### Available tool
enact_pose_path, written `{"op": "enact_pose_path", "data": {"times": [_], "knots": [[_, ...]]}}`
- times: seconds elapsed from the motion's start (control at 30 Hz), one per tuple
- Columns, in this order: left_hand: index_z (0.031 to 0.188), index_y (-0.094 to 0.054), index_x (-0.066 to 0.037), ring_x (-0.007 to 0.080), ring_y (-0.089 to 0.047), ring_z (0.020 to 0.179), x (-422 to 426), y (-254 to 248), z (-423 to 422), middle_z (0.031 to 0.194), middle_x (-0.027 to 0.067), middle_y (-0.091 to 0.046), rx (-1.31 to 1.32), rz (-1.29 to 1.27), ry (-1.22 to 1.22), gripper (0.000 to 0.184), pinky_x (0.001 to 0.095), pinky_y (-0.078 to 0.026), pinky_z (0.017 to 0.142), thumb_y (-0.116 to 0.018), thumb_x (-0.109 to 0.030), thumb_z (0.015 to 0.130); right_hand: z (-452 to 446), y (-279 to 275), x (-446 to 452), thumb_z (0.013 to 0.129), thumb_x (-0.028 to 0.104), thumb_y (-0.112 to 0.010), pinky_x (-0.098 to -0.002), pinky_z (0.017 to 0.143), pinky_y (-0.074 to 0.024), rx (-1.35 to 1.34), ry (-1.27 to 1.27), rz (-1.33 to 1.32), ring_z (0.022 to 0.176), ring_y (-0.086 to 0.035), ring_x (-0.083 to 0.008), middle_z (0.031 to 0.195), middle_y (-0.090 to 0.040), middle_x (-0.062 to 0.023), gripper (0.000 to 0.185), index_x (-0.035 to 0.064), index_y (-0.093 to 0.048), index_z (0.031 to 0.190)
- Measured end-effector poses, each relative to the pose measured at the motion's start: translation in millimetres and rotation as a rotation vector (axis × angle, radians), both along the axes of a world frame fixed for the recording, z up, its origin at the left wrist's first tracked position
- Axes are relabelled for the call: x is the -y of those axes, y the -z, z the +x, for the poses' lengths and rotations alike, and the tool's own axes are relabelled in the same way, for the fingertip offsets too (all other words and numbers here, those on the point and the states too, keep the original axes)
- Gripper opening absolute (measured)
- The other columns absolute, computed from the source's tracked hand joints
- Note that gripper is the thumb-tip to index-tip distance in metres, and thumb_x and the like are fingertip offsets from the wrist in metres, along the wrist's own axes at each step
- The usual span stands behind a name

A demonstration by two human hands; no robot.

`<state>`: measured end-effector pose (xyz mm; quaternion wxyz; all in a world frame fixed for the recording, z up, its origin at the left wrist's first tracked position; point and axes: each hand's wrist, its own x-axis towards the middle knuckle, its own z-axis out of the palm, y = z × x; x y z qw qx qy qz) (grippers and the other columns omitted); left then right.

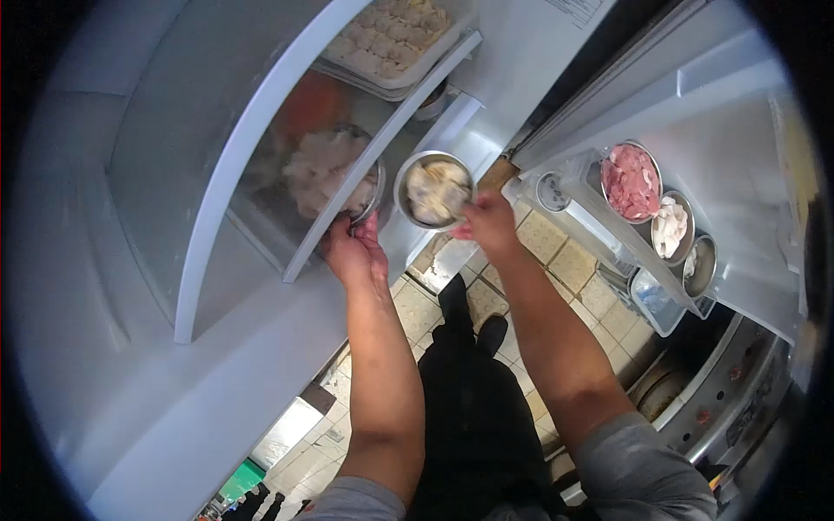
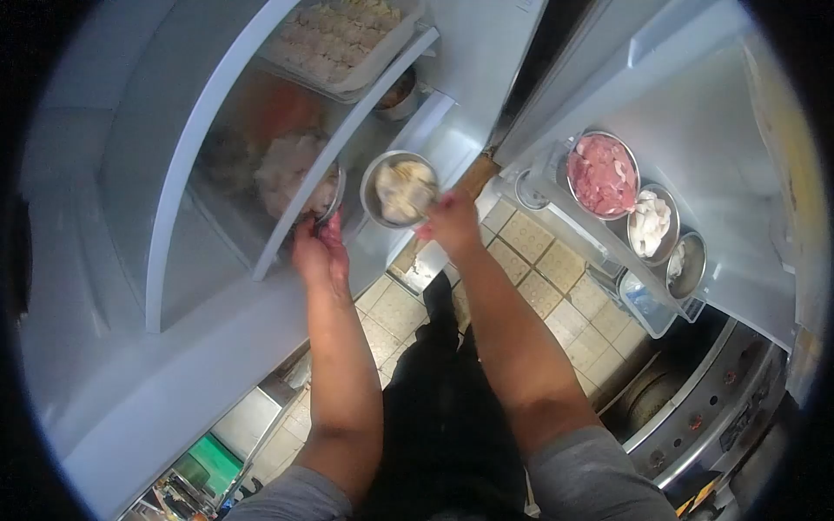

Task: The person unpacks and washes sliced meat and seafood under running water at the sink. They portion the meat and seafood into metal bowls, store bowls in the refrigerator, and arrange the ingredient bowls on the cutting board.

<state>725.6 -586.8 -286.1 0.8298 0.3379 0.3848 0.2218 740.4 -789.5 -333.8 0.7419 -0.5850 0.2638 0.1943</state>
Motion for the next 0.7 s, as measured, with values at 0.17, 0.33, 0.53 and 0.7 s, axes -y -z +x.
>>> {"op": "enact_pose_path", "data": {"times": [0.17,0.33,0.53,0.7], "knots": [[0.130,-0.041,0.005,0.0362,-0.065,0.102,-1.8,6.2,7.1,0.125,0.0229,-0.054,-0.040,0.031,0.067,0.040,0.0411,-0.064,0.079,-0.047,0.003,0.091,22.3,-20.7,-42.0,0.091,0.006,-0.061,-0.0374,0.065,-0.0627,-0.071,-0.021,0.142,0.078,-0.072,-0.0309,0.090,-0.060,-0.0152,0.026,-0.0019,-0.050,0.112],[0.124,-0.050,-0.001,0.0233,-0.067,0.084,3.1,11.2,38.3,0.113,0.0161,-0.061,-0.113,-0.003,0.066,0.031,0.0332,-0.063,0.068,-0.050,-0.001,0.094,-78.5,73.2,40.1,0.094,0.012,-0.062,-0.0335,0.067,-0.0595,0.284,-0.257,-0.047,0.077,-0.071,-0.0248,0.095,-0.063,-0.0083,0.016,0.0010,-0.058,0.105],[0.125,-0.050,-0.002,0.0236,-0.068,0.077,-17.3,32.4,69.6,0.115,0.0150,-0.061,-0.120,-0.049,0.119,0.029,0.0283,-0.062,0.063,-0.051,-0.006,0.097,-243.1,42.2,225.6,0.093,0.019,-0.061,-0.0346,0.067,-0.0578,-0.337,0.415,-0.100,0.081,-0.069,-0.0249,0.101,-0.066,-0.0105,0.029,0.0051,-0.054,0.117],[0.125,-0.044,-0.004,0.0308,-0.066,0.086,11.1,32.6,26.2,0.122,0.0124,-0.053,-0.174,0.138,0.194,0.029,0.0342,-0.062,0.070,-0.052,-0.011,0.099,-273.8,-45.8,431.1,0.098,0.040,-0.056,-0.0319,0.077,-0.0499,0.371,0.621,-0.076,0.085,-0.061,-0.0193,0.096,-0.066,-0.0059,0.033,0.0078,-0.063,0.100]]}}
